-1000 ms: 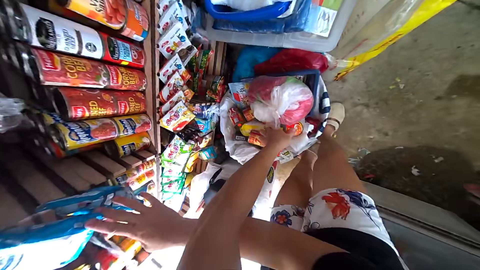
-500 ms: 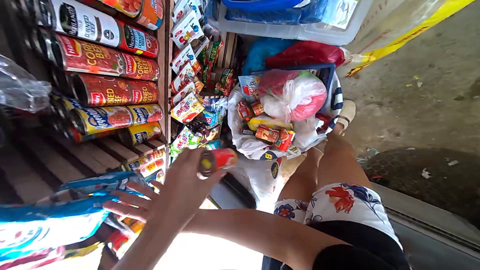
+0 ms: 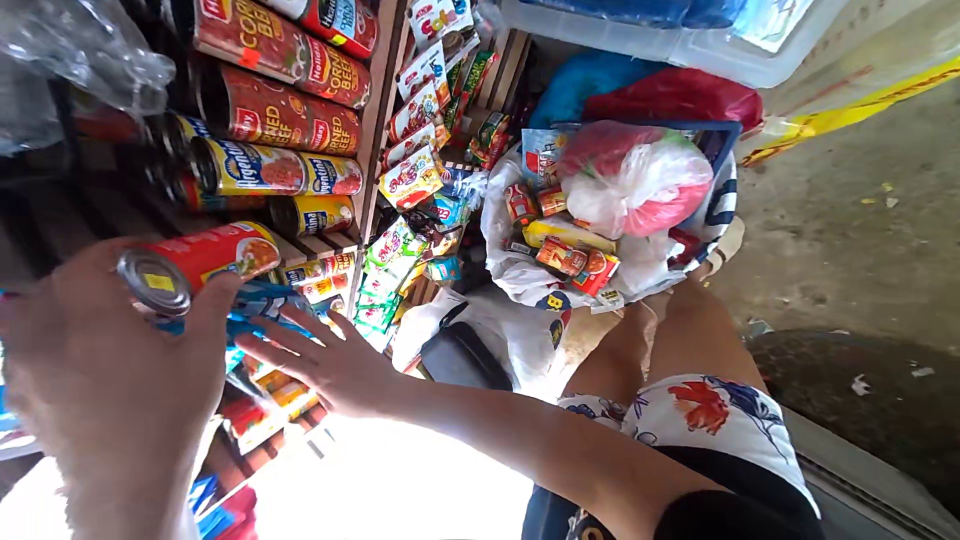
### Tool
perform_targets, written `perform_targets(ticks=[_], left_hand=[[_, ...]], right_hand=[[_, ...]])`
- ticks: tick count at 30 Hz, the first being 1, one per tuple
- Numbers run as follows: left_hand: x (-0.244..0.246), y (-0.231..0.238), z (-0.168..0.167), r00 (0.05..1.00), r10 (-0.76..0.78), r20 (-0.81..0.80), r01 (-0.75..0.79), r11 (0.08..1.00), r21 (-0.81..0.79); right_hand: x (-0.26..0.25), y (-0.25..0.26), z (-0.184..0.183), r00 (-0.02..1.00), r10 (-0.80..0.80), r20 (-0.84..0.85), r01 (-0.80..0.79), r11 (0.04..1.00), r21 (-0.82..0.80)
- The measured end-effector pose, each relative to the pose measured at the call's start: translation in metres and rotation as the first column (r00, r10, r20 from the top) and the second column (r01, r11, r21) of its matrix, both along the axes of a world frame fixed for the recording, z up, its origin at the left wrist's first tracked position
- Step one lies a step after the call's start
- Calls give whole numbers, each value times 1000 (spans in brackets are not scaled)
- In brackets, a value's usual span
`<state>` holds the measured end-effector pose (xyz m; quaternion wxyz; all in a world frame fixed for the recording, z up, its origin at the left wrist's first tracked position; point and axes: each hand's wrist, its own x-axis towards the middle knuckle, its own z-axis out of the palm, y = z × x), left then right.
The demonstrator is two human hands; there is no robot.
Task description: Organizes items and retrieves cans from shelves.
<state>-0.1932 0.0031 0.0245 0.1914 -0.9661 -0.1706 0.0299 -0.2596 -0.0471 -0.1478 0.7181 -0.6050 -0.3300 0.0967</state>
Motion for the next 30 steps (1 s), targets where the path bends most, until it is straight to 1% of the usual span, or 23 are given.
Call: perform_targets(ticks=[3, 7, 9, 11, 13, 17, 20, 22, 27, 30], left_hand=[[1, 12, -9, 998, -38, -45, 42, 996, 83], [15, -1, -13, 983, -68, -168, 96, 981, 167], [24, -7, -14, 977, -40, -210, 80, 979, 188], [34, -19, -13, 969, 17, -246, 33, 980, 198], [43, -33, -14, 955, 131, -266, -78, 977, 200], [58, -39, -16, 926, 276, -258, -210, 944, 255], [68, -31, -19, 920, 311, -237, -245, 931, 269], [76, -26, -21, 910, 329, -254, -259, 927, 272], [95, -8, -29, 901, 336, -274, -292, 937, 191], [101, 1, -36, 896, 341, -284, -305, 938, 164]], right_hand=[[1, -4, 2, 1000, 24, -6, -24, 1000, -15], [1, -3, 5, 998, 55, 0, -55, 998, -44], [-1, -3, 6, 998, 63, 7, -63, 996, -60], [-2, -3, 7, 998, 56, 12, -55, 997, -51], [-2, -3, 7, 999, 45, 20, -44, 997, -61], [-1, -2, 6, 999, 11, 37, -9, 999, -44], [-2, 0, 5, 999, 5, 53, -1, 998, -62], [-2, 1, 4, 998, -7, 55, 10, 998, -64], [-1, -1, 4, 998, 13, 63, -9, 997, -72], [-1, -1, 2, 997, -4, 75, 9, 998, -68]])
